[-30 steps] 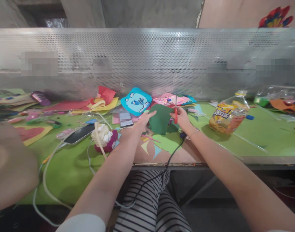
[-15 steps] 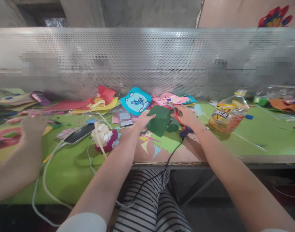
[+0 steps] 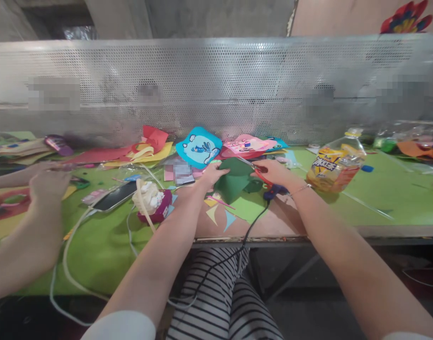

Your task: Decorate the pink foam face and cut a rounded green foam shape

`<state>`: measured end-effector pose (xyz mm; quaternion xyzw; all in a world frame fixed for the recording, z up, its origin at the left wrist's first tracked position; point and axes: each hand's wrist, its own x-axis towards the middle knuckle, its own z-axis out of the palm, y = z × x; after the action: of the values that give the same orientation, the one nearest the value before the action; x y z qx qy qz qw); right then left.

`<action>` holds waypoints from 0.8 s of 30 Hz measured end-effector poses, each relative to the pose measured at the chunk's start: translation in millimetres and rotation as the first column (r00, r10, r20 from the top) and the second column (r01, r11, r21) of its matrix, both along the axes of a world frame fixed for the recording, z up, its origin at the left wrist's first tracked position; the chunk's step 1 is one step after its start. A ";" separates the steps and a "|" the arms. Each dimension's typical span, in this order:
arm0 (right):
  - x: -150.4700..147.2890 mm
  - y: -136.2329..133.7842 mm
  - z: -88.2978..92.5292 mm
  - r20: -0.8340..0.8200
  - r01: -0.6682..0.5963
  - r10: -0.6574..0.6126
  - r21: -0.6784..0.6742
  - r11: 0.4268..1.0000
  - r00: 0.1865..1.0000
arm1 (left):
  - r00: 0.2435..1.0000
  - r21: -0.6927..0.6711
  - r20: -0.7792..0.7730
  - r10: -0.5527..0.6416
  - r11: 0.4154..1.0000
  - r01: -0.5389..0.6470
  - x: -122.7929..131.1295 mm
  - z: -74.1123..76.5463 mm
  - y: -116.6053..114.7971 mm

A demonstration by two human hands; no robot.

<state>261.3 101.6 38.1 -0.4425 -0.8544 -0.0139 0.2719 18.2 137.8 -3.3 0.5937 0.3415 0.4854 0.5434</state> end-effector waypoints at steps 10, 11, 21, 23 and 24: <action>3.4 1.1 -0.9 -0.036 -0.007 0.005 -0.052 0.999 0.999 | 0.999 0.028 -0.041 0.016 1.000 -0.014 -1.0 -1.0 5.0; 4.1 1.6 -1.2 -0.046 -0.012 0.010 -0.057 0.998 0.999 | 0.999 0.033 -0.048 0.018 0.999 -0.016 -1.1 -0.8 5.5; 4.7 -2.6 2.0 -0.112 -0.023 0.011 -0.101 0.995 0.994 | 0.999 0.017 -0.034 -0.014 1.000 0.014 -1.4 -2.7 5.9; 4.4 -3.7 2.6 -0.093 -0.013 0.004 -0.100 0.995 0.996 | 1.000 0.011 -0.014 -0.020 1.000 0.020 -1.4 -2.5 5.3; 4.3 -4.1 2.8 -0.077 -0.011 0.003 -0.098 0.995 0.997 | 1.000 0.015 -0.002 -0.018 1.000 0.018 -1.4 -2.4 5.3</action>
<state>265.7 97.5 40.9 -0.4526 -0.8445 0.0460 0.2826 16.8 143.1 -5.7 0.6014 0.3331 0.4824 0.5428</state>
